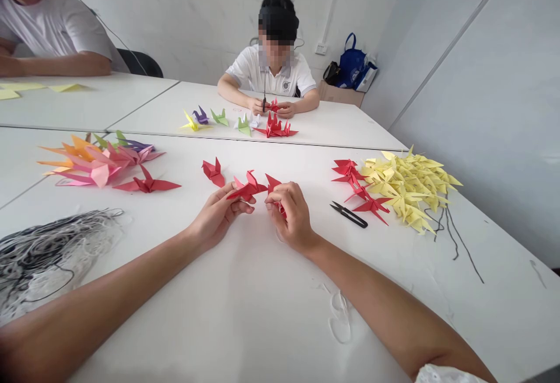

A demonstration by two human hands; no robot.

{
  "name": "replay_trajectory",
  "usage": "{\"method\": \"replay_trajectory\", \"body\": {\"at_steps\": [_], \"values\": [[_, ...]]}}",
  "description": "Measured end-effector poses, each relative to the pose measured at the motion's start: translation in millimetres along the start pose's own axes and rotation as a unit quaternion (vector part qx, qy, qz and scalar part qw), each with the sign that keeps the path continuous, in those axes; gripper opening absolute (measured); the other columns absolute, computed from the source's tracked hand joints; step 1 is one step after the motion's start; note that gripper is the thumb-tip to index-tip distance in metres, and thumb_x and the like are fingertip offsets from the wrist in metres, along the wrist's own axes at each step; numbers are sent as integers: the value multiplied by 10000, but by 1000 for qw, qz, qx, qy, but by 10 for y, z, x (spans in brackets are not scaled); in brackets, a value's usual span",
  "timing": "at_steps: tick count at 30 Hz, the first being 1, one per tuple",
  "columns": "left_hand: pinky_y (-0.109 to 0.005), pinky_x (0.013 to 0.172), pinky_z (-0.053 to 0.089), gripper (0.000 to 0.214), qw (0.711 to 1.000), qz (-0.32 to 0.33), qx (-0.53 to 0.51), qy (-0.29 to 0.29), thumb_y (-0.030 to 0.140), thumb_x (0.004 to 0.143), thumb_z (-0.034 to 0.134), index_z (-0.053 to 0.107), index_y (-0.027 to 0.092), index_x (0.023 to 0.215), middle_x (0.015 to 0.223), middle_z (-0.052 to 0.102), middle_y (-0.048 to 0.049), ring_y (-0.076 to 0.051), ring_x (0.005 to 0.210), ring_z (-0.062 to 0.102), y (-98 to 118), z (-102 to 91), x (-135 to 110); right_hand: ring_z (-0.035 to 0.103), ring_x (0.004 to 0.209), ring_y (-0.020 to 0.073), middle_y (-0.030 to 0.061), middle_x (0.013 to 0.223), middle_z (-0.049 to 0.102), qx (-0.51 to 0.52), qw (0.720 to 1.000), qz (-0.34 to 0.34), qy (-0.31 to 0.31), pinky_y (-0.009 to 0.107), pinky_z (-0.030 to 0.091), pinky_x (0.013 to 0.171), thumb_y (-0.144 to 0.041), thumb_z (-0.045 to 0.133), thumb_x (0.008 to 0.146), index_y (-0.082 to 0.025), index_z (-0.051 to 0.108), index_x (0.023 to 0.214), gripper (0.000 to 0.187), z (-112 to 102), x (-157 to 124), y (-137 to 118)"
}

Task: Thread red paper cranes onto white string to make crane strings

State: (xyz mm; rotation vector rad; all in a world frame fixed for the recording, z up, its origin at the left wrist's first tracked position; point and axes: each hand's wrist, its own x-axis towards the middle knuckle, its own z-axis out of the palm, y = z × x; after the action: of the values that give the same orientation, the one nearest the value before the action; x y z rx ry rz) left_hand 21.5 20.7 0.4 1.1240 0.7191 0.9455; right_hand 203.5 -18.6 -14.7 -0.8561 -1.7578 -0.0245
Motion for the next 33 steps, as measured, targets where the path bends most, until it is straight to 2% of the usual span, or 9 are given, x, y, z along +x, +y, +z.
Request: {"method": "replay_trajectory", "body": {"at_steps": [4, 9, 11, 14, 18, 22, 26, 30, 33], "values": [[-275, 740, 526, 158, 999, -1, -37, 10, 272, 877, 579, 574, 172, 754, 706, 623, -8, -106, 627, 584, 1, -17, 5, 550, 840, 212, 56, 842, 578, 17, 1000, 22, -3, 367, 475, 707, -118, 477, 932, -222, 552, 915, 130, 6, 10, -13], [-229, 750, 502, 253, 996, -21, -74, 37, 268, 848, 621, 507, 178, 641, 554, 416, 68, -56, 501, 387, 15, -6, 1, 569, 802, 192, 47, 831, 591, 19, 999, 49, -2, 333, 480, 688, -167, 487, 948, -209, 540, 889, 90, 15, -3, -3], [-236, 766, 502, 225, 996, -21, -81, 42, 274, 847, 621, 533, 175, 666, 589, 449, 54, -68, 562, 445, 13, -10, 10, 540, 639, 148, 5, 733, 556, 24, 997, 74, -12, 286, 456, 592, -180, 456, 971, -212, 513, 917, 85, 12, -23, -4], [-252, 786, 503, 167, 994, -25, -98, 35, 273, 848, 623, 587, 164, 726, 695, 540, 20, -90, 673, 535, 7, -25, 29, 407, 451, 104, -55, 610, 466, 22, 995, 89, -29, 249, 372, 473, -182, 411, 993, -218, 479, 973, 80, 9, -55, -12], [-249, 777, 496, 144, 994, -27, -105, 22, 258, 836, 640, 608, 159, 738, 726, 587, 16, -93, 671, 583, -2, -46, 40, 493, 515, 120, -17, 689, 556, 16, 997, 69, -40, 264, 419, 526, -174, 386, 989, -215, 465, 1039, 102, 24, -79, -31], [-302, 862, 495, 117, 995, -24, -98, 11, 264, 845, 637, 631, 158, 796, 730, 664, -18, -151, 770, 659, -11, -56, 31, 619, 625, 131, 31, 853, 702, 41, 995, 62, -63, 268, 495, 595, -155, 414, 989, -219, 458, 1109, 143, 33, -86, -66], [-361, 939, 483, 90, 995, -11, -102, 0, 250, 855, 636, 635, 161, 840, 799, 708, -43, -179, 854, 677, -18, -56, 26, 648, 611, 113, 48, 964, 742, 88, 989, 81, -89, 242, 507, 558, -179, 467, 991, -221, 521, 1010, 71, 23, -73, -84], [-379, 988, 461, 76, 994, -8, -112, 1, 244, 852, 660, 634, 172, 859, 803, 681, -12, -186, 918, 680, -23, -56, 27, 539, 549, 132, 8, 647, 628, 16, 995, 44, -89, 260, 424, 536, -257, 503, 979, -209, 524, 750, 235, 15, -47, -61], [-398, 1016, 448, 79, 994, -5, -109, -1, 247, 858, 661, 637, 172, 857, 834, 669, -10, -188, 948, 673, -17, -49, 23, 443, 519, 133, -17, 563, 498, -26, 993, 37, -106, 270, 371, 544, -245, 451, 987, -210, 478, 718, 273, 12, -41, -44]]}}
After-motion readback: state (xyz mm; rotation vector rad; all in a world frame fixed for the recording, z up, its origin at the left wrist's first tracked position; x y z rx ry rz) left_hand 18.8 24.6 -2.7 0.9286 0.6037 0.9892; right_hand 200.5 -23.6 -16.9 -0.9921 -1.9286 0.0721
